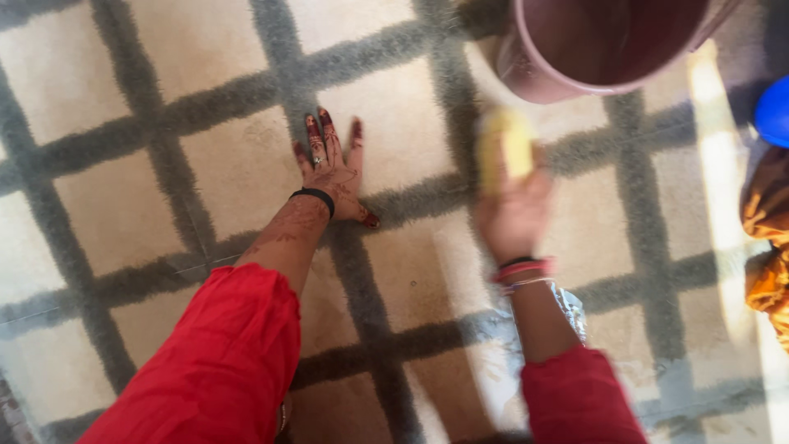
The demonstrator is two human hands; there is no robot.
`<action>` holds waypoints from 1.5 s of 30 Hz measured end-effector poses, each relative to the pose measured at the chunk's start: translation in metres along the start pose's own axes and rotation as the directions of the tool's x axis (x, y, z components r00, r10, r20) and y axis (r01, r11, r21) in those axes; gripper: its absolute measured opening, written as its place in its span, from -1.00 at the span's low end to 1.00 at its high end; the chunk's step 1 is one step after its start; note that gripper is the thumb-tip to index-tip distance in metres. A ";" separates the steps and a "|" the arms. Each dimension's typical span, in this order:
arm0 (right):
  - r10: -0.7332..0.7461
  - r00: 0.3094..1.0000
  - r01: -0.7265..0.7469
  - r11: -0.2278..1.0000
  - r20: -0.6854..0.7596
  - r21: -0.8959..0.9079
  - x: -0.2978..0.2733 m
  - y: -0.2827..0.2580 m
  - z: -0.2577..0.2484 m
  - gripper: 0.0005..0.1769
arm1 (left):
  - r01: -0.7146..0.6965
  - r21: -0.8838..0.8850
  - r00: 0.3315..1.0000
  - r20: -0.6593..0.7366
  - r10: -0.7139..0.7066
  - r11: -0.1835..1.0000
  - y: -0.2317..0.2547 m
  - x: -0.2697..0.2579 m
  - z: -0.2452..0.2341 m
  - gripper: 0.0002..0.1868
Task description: The person washes a tiled floor by hand, dipping a scrubbing brush into a bucket of water and repeatedly scrubbing the tiled surface before rinsing it.
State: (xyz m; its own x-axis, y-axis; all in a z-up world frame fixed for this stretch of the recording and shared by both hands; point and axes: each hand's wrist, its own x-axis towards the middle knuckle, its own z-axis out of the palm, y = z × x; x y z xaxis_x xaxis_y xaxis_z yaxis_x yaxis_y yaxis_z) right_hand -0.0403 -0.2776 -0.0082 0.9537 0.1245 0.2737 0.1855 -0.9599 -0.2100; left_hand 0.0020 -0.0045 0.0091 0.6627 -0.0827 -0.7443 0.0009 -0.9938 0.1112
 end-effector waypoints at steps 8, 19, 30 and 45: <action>-0.174 0.847 0.242 0.967 0.502 -0.074 -0.076 0.048 -0.028 -0.29 | -0.174 0.167 0.984 0.064 0.165 0.971 0.034 -0.012 0.006 0.82; -0.320 0.918 0.344 0.936 0.236 -0.070 -0.114 -0.015 0.006 -0.30 | -0.135 0.197 0.991 0.038 0.130 0.971 0.040 -0.017 0.008 0.85; -0.103 0.995 0.099 0.878 0.017 -0.467 -0.058 0.081 0.008 -0.39 | -0.132 0.225 0.988 0.103 0.111 0.965 0.042 -0.018 0.002 0.83; 0.138 0.983 -0.096 0.951 0.125 -0.295 0.011 0.101 -0.046 0.09 | -0.133 0.195 0.991 0.051 0.125 0.972 0.044 -0.018 0.008 0.76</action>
State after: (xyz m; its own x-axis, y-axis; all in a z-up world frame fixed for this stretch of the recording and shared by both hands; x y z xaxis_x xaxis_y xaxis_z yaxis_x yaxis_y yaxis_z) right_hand -0.0222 -0.3844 0.0172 0.9922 0.0210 0.1228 0.0148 -0.9986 0.0511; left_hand -0.0161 -0.0471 0.0223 0.6187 -0.2099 -0.7571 -0.2333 -0.9693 0.0781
